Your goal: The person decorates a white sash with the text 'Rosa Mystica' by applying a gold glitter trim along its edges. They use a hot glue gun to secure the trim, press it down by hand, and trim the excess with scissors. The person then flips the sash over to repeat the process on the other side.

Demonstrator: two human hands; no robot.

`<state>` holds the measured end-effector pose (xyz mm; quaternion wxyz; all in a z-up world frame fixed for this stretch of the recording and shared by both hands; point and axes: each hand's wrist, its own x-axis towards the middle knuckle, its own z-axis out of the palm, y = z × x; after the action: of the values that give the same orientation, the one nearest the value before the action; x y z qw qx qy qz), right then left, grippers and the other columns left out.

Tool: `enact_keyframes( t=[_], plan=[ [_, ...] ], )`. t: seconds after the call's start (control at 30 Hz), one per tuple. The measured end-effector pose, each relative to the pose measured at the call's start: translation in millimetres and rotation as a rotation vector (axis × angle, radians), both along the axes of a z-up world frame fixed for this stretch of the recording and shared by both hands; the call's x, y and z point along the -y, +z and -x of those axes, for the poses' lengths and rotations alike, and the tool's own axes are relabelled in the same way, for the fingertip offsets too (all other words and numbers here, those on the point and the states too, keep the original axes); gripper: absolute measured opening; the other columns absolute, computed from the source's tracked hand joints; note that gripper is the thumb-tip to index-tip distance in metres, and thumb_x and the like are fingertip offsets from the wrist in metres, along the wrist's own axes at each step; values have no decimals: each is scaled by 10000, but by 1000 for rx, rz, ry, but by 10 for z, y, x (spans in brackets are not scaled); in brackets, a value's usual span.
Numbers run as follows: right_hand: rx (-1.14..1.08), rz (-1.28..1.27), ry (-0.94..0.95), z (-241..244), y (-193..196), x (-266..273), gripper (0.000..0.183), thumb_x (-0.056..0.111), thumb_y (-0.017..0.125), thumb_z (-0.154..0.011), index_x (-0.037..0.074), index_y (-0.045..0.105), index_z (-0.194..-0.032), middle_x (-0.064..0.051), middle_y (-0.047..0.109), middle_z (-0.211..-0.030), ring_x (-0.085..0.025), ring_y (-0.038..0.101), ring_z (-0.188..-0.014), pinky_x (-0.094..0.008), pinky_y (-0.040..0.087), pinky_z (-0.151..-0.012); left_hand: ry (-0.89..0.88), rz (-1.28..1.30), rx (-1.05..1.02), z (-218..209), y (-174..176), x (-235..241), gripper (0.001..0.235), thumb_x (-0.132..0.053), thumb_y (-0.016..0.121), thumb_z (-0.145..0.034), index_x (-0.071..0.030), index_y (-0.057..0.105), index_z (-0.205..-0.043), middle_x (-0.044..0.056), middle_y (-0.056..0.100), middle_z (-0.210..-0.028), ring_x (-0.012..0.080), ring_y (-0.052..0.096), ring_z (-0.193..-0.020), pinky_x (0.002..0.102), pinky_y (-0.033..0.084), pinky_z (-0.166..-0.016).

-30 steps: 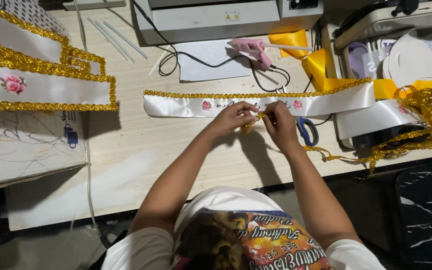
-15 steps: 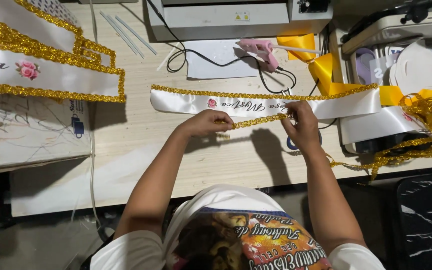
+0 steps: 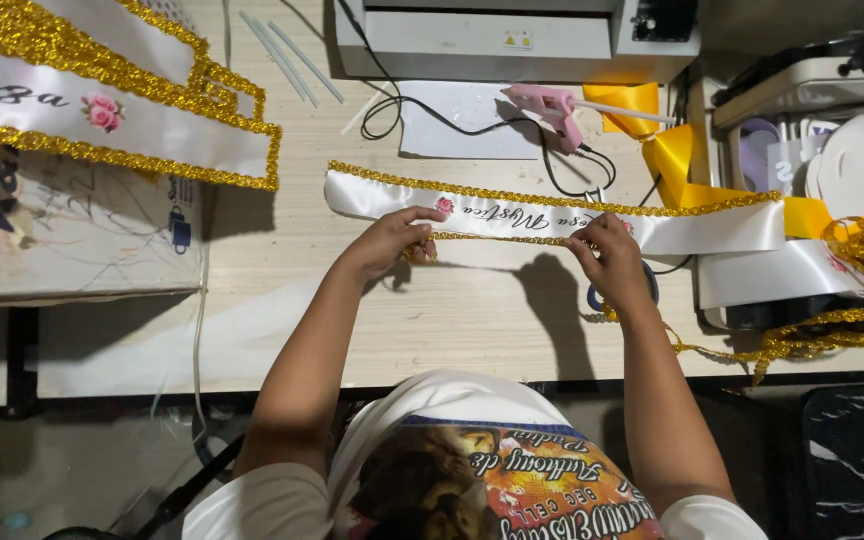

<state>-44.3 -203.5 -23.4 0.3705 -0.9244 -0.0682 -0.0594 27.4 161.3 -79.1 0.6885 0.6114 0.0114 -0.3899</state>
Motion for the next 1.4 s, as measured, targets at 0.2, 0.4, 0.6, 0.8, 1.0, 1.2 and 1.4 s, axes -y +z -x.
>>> enact_keyframes(
  t=[0.2, 0.4, 0.6, 0.8, 1.0, 1.2, 1.4],
  plan=[
    [-102, -99, 21, -86, -244, 12, 194, 167, 778, -934, -14, 708, -919, -59, 550, -849, -172, 519, -737, -306, 444, -654, 299, 627, -301, 170, -447, -238, 260, -67, 564, -1036, 26, 596, -1276, 142, 697, -1117, 200, 663, -914, 340, 575, -837],
    [-296, -188, -29, -177, -649, 28, 226, 213, 741, -970, -2, 696, -918, -54, 597, -841, -155, 520, -752, -302, 439, -682, 506, 742, -311, 284, -359, -151, 425, -44, 519, -908, 4, 580, -1326, 134, 679, -1306, 185, 688, -1154, 313, 535, -986],
    [-427, -161, -20, -236, -1121, -8, 222, 253, 709, -969, 32, 714, -954, -66, 704, -881, -154, 621, -811, -328, 497, -755, 525, -282, -24, 339, -11, -45, 285, -288, 581, -1054, -22, 607, -1153, 156, 610, -1052, 261, 538, -942, 368, 411, -823],
    [-236, 271, 54, -229, -1132, -315, 210, 273, 766, -921, 71, 778, -977, -124, 698, -981, -315, 635, -888, -428, 522, -800, 352, -1010, 782, 376, -269, -119, 299, -356, 668, -964, -73, 758, -936, 111, 611, -1406, 326, 581, -1241, 476, 460, -1064],
    [143, 334, 92, -209, -1229, -413, 148, 196, 789, -857, 57, 765, -901, -96, 712, -1145, -354, 629, -1047, -469, 516, -820, 231, -1160, 1106, 279, -1070, -88, 250, -284, 654, -989, -51, 745, -989, 186, 444, -1547, 395, 365, -1471, 620, 257, -1184],
    [12, 254, 50, -255, -1235, -318, 161, 173, 791, -879, 32, 750, -945, -91, 698, -1188, -333, 631, -1055, -438, 536, -884, 449, -1067, 1199, 284, -1013, -151, 144, -218, 710, -954, -100, 659, -1020, 164, 531, -1464, 395, 419, -1420, 580, 308, -1190],
    [17, 209, 38, -324, -1137, -338, 208, 159, 810, -851, 3, 709, -943, -158, 668, -1102, -365, 612, -1016, -446, 525, -873, 471, -1085, 1201, 291, -1064, -151, 193, -228, 751, -941, -98, 657, -1048, 142, 561, -1431, 381, 442, -1406, 567, 321, -1181]
  ],
)
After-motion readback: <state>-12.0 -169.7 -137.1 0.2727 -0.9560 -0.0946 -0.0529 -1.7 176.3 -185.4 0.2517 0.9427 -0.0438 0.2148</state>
